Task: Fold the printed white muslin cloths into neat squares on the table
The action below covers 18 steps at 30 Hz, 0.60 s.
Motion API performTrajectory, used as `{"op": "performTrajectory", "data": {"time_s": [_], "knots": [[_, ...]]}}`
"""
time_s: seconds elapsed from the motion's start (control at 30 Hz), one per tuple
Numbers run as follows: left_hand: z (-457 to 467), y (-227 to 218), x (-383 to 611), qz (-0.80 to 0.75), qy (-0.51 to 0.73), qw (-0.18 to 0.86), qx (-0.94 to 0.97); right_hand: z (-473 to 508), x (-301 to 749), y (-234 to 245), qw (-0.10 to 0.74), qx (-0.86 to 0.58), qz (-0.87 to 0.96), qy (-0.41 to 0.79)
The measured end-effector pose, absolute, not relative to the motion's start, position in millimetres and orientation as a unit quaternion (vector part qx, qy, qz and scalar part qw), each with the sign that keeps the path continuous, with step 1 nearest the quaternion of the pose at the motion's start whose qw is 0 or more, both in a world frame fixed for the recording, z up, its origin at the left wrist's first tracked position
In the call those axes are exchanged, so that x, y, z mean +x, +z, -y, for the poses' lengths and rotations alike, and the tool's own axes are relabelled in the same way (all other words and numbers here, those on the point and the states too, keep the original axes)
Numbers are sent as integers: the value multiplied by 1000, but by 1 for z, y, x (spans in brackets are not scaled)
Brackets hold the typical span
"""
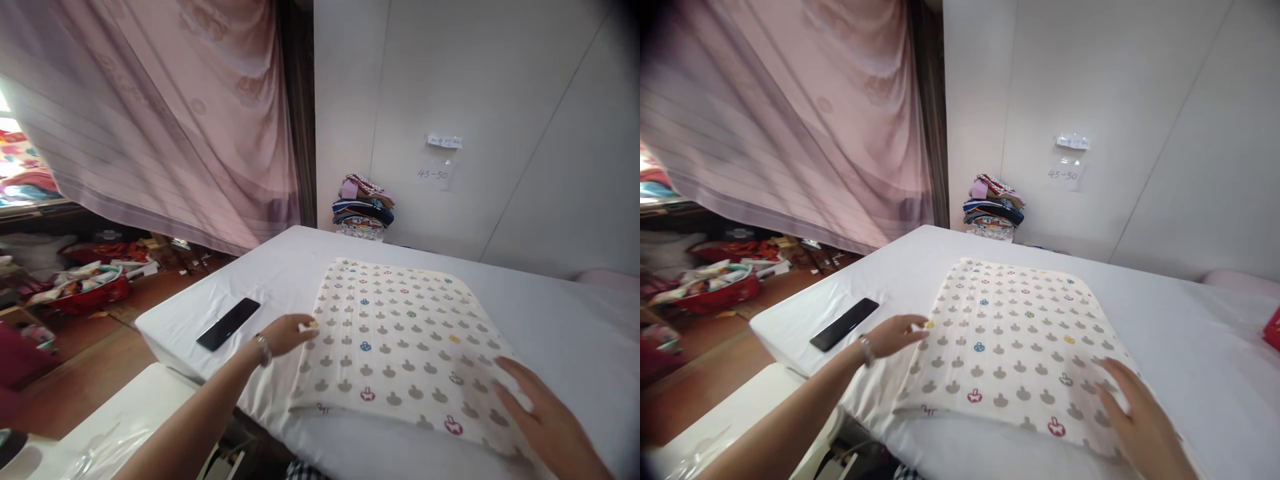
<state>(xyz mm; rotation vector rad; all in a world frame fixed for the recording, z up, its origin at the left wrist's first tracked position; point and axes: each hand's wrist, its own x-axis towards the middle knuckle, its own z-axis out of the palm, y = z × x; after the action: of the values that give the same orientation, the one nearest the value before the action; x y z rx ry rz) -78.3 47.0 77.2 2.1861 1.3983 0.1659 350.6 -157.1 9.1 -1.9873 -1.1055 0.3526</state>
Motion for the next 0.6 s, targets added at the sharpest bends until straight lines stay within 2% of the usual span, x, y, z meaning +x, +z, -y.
{"op": "performTrajectory", "data": {"time_s": [0.17,0.27,0.37,0.6], "knots": [[-146,50,-24,-617,87,221,750,90,259,34,268,-705,637,157],[-190,36,1,-647,94,220,724,62,229,28,194,-646,730,111],[-224,27,19,-665,108,224,704,49,215,8,121,-608,776,114],[-299,18,48,-677,125,243,684,40,220,-39,85,-572,810,95]]}}
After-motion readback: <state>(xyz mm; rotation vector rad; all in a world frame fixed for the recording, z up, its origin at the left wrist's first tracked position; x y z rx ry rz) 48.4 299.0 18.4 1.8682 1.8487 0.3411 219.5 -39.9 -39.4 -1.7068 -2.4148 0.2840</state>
